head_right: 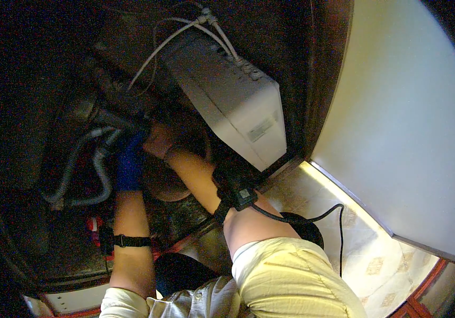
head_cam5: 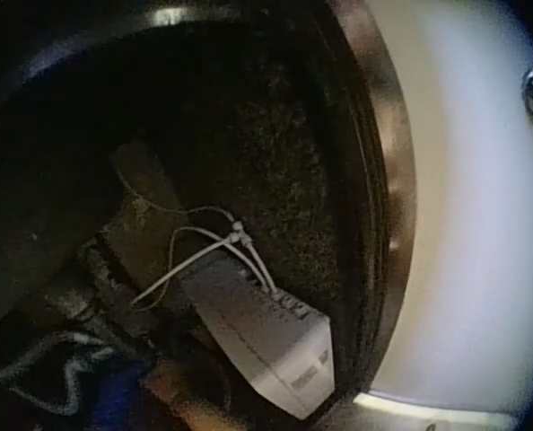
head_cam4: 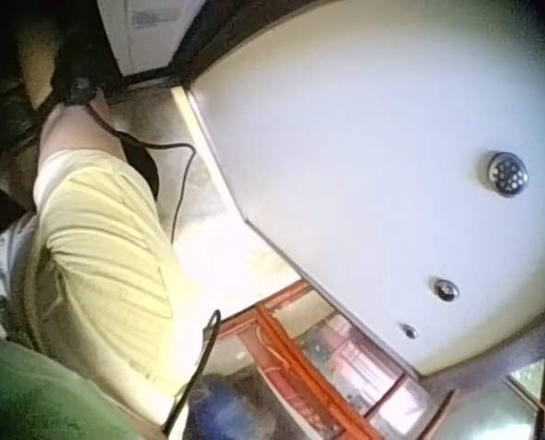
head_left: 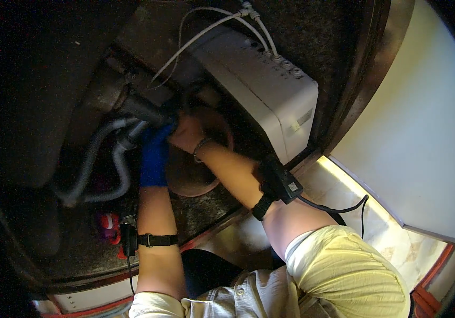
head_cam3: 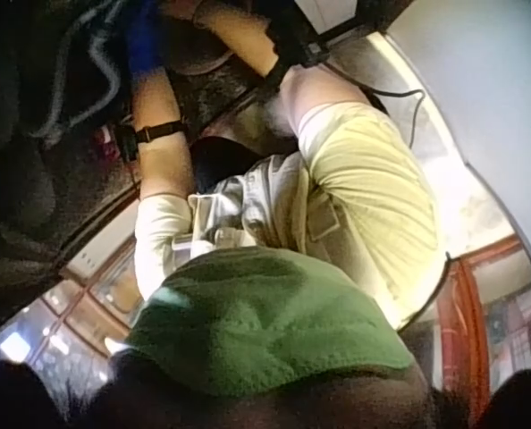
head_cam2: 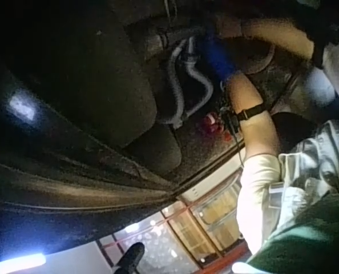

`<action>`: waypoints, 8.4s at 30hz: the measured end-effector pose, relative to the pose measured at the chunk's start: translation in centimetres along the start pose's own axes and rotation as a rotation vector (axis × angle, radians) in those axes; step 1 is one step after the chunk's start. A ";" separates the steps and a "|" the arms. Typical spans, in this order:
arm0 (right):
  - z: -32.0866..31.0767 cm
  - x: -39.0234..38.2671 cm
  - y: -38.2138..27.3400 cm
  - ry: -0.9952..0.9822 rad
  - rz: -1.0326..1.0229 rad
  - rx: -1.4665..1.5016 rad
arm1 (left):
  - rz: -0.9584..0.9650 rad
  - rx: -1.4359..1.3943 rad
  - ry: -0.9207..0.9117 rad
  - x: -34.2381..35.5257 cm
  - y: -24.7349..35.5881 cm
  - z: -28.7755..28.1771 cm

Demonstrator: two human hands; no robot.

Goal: Removing and inspecting the drain pipe and trap from under a kitchen sink.

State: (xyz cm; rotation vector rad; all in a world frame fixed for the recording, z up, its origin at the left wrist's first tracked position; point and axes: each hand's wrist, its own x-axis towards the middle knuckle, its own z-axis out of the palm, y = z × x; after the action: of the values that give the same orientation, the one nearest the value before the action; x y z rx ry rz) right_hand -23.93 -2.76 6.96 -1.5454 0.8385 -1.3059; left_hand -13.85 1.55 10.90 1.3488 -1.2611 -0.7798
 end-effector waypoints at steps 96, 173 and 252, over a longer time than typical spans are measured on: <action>-0.5 1.6 -3.1 0.003 -0.091 -0.465 | 0.240 0.032 0.109 4.4 -15.5 3.1; -3.2 0.4 3.8 -0.269 0.539 0.493 | 0.025 0.592 0.055 -12.2 -19.3 -7.3; -2.0 0.0 2.2 -0.201 -0.159 -0.362 | 0.364 0.480 0.100 -1.9 -5.0 -3.2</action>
State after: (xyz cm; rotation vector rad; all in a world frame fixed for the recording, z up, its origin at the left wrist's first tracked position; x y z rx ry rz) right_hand -25.73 -3.92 4.93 -2.0276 0.8698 -1.1249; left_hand -9.98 3.54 6.40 1.4473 -1.6170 -0.1550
